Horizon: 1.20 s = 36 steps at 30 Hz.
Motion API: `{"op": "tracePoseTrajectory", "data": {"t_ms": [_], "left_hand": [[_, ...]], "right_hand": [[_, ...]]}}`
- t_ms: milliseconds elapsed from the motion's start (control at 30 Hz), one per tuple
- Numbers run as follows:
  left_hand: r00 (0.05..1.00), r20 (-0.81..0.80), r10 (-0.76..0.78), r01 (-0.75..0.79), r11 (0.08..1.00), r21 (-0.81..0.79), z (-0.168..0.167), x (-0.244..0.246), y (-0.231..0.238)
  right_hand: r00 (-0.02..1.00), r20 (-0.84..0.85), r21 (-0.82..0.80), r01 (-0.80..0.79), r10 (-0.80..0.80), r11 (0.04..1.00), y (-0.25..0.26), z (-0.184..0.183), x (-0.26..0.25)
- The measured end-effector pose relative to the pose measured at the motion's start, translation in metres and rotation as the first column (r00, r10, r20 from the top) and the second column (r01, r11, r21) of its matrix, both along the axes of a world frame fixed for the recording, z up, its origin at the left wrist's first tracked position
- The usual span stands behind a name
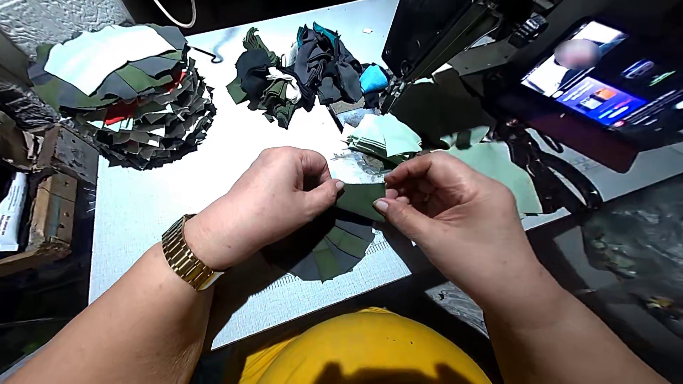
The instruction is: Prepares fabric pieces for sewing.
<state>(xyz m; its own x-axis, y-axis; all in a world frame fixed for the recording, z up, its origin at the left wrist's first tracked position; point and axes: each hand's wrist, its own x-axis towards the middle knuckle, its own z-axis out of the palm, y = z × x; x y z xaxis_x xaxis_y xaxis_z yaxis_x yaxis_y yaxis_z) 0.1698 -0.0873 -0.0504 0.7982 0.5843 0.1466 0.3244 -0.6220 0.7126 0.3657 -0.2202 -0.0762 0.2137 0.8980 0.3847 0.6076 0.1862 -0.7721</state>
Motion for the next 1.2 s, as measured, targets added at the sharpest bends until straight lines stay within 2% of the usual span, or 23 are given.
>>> {"op": "tracePoseTrajectory", "data": {"t_ms": [167,433,567,667,767,1000,1133,1200], "left_hand": [[0.991,-0.134,0.026,-0.01,0.993,0.114,-0.001,0.0,0.0],[0.95,-0.302,0.08,-0.01,0.974,0.227,-0.003,0.001,-0.002],[0.959,-0.257,0.123,-0.045,0.956,0.291,0.0,0.001,-0.004],[0.972,-0.209,0.11,-0.055,0.966,0.254,0.001,0.0,-0.004],[0.961,-0.261,0.088,-0.021,0.969,0.246,0.0,0.001,-0.005],[0.949,-0.297,0.109,-0.029,0.964,0.263,0.0,-0.001,-0.002],[0.955,-0.279,0.103,-0.032,0.968,0.249,-0.001,-0.002,0.001],[0.964,-0.244,0.1,-0.039,0.969,0.243,-0.003,-0.002,0.001]], "right_hand": [[0.981,0.195,0.014,0.007,-0.01,1.0,0.005,-0.007,-0.002],[0.912,0.409,-0.009,-0.01,0.012,1.0,0.005,-0.002,-0.003],[0.903,0.429,0.035,-0.038,0.019,0.999,0.005,0.003,0.002],[0.889,0.447,0.082,-0.151,0.098,0.985,0.005,0.007,0.004],[0.843,0.503,0.032,-0.241,0.192,0.97,0.003,0.001,0.004],[0.744,0.625,-0.067,-0.25,0.236,0.966,-0.017,-0.003,-0.02],[0.789,0.538,-0.109,-0.286,0.299,0.952,-0.027,0.007,-0.008],[0.828,0.51,-0.074,-0.229,0.235,0.97,-0.03,0.019,0.012]]}}
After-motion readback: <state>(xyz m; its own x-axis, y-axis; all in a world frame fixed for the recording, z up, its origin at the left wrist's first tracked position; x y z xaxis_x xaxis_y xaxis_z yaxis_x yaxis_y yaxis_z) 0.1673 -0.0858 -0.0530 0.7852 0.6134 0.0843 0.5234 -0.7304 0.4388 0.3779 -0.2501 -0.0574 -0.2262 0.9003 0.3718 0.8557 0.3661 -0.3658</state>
